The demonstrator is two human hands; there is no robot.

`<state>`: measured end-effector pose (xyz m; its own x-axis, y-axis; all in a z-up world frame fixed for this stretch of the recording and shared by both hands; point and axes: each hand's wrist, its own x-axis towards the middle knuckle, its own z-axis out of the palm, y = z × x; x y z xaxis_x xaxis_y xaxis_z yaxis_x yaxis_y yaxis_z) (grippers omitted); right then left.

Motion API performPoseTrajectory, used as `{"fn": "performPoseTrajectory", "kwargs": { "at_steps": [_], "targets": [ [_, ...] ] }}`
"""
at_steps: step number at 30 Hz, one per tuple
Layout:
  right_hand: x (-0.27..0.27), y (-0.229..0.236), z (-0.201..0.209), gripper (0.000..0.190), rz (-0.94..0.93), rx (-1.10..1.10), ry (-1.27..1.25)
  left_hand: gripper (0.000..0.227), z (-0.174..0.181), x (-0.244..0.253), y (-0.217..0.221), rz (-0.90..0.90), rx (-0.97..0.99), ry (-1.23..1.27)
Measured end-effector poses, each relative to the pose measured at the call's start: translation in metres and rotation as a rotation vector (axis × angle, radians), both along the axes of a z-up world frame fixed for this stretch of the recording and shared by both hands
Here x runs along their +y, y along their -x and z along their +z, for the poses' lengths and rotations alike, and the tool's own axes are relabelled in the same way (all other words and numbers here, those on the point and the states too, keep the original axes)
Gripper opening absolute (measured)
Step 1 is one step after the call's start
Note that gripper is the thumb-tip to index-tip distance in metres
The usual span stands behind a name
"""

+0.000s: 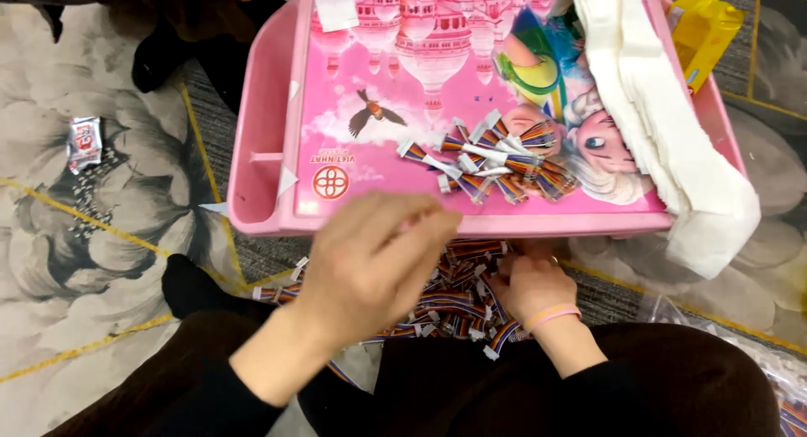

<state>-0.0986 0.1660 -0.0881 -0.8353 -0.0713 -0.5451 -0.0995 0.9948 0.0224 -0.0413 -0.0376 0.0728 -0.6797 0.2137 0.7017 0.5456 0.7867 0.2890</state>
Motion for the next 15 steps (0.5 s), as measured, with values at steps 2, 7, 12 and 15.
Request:
{"fn": "performPoseTrajectory", "kwargs": {
  "at_steps": [2,7,12,15],
  "targets": [
    [0.000,-0.005,-0.014,0.033,0.023,0.081,0.081,0.012,-0.003,0.004,-0.013,-0.039,-0.002,-0.019],
    [-0.003,-0.010,-0.030,0.022,0.197,0.304,0.109,0.014,-0.028,0.016,-0.031,-0.103,-0.251,-0.081],
    [0.000,-0.027,0.033,0.018,-0.024,0.071,0.995,0.041,-0.065,0.014,-0.039,-0.013,-0.855,-0.198],
    [0.001,-0.040,0.058,0.019,-0.241,-0.330,1.350,0.039,-0.074,0.023,-0.039,0.017,-0.981,-0.708]
  ]
}}
